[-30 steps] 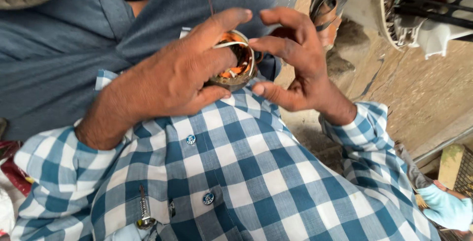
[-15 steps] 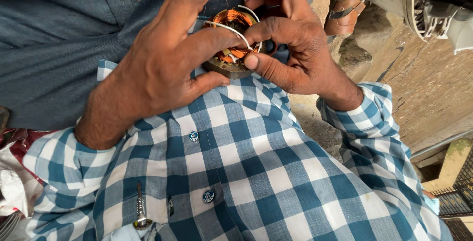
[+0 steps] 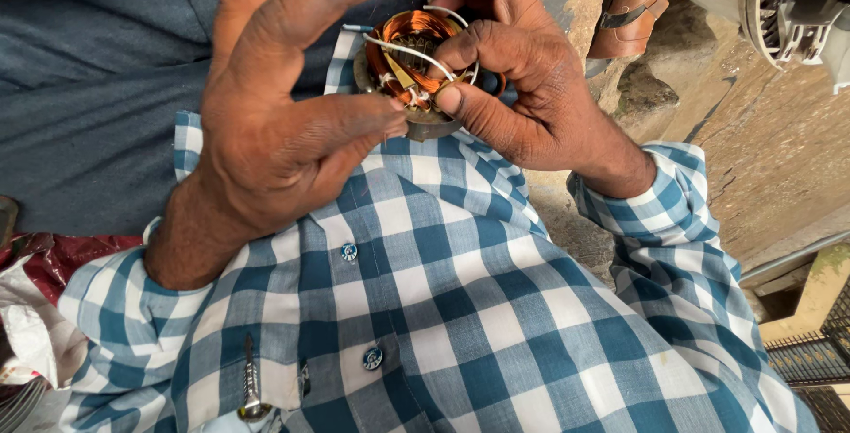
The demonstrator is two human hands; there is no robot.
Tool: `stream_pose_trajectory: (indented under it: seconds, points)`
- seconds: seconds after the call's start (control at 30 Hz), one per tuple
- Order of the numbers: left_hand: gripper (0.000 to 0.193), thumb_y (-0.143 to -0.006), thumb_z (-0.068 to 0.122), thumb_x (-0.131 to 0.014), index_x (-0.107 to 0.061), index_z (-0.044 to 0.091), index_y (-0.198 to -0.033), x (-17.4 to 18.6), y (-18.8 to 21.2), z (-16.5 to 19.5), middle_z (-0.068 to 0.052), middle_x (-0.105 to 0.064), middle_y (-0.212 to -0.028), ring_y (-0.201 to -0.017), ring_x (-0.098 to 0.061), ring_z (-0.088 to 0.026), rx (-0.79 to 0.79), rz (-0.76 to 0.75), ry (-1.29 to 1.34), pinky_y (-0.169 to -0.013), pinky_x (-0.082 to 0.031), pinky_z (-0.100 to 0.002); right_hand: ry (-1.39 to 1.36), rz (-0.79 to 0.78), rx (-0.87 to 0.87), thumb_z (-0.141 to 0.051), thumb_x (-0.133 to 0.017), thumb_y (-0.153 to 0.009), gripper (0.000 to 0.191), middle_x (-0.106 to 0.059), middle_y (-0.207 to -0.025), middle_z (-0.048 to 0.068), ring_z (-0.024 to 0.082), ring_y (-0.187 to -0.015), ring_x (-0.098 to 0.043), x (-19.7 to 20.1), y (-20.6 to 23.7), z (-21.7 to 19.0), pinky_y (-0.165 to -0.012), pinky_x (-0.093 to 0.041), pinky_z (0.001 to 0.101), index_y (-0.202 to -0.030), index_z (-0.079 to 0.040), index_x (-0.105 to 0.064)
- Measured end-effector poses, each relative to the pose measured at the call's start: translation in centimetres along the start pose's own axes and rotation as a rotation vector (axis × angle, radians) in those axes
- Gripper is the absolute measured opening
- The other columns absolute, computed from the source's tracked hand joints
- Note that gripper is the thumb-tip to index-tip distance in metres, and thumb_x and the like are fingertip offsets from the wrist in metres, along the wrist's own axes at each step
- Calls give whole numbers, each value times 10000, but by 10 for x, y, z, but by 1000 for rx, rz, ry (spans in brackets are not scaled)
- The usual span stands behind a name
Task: The person sits cross-legged and works on a motor stator, stripping and twisting copper wires, then using pliers to cut and adjust the wires. The person also briefly adjusts the head-mounted camera.
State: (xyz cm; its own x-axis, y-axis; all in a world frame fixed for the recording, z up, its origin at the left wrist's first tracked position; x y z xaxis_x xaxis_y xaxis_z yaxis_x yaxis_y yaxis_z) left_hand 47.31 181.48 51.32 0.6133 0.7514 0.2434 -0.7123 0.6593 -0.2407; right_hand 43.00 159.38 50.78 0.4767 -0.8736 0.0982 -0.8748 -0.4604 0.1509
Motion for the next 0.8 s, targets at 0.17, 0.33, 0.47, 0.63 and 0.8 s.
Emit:
stream_pose_trajectory:
  seconds: [0.17,0.33,0.47,0.63,0.8]
  points:
    - [158,-907,189,-894,-804,108,-1008,-3,-3,-2,-225,-516,-1461,-1415,-465,-420,118,17,5,-1231,-462,-554,21,4,-19,-187,-699,-1034,215,-364,-1555,228,336,-1471,-432,6,-1,3,-1174,-470,418,-1131,5,-698]
    - [162,-914,178,-883,-781,87,-999,-5,-9,2,-233,-545,-1443,-1402,-475,-432,147,-21,-120,-1220,-441,-583,20,4,-7,-168,-703,-1030,204,-364,-1553,237,345,-1480,-417,11,-4,6,-1175,-466,421,-1121,15,-698]
    - [212,-933,193,-872,-755,106,-1086,-8,-12,3,-224,-521,-1469,-1418,-457,-440,116,-36,-137,-1243,-423,-604,21,9,-18,-172,-704,-1033,205,-362,-1558,236,345,-1489,-412,13,-4,6,-1183,-460,419,-1122,13,-699]
    - [336,-1027,248,-819,-689,197,-1332,-8,-6,0,-239,-394,-1568,-1489,-378,-458,70,-99,-173,-1291,-418,-589,23,18,-4,-185,-699,-1034,217,-352,-1562,237,344,-1482,-420,12,-4,5,-1144,-466,412,-1129,10,-695]
    - [434,-1041,302,-808,-599,264,-1419,-12,-3,0,-225,-397,-1576,-1497,-384,-453,54,-130,-237,-1309,-424,-612,49,34,40,-212,-769,-975,260,-344,-1517,244,341,-1392,-457,11,-2,2,-1124,-508,435,-1058,21,-688]
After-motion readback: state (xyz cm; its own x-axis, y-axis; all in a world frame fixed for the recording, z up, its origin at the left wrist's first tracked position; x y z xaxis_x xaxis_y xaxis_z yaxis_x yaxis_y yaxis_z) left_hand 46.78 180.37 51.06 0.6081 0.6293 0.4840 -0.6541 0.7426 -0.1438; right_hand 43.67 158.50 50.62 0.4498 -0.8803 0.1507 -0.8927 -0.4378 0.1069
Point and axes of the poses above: each hand's wrist, its own y-axis away from the middle knuckle, its own x-axis out of the back of the hand, z = x × y, the point moved 4 cm from there along -y, towards the middle knuckle
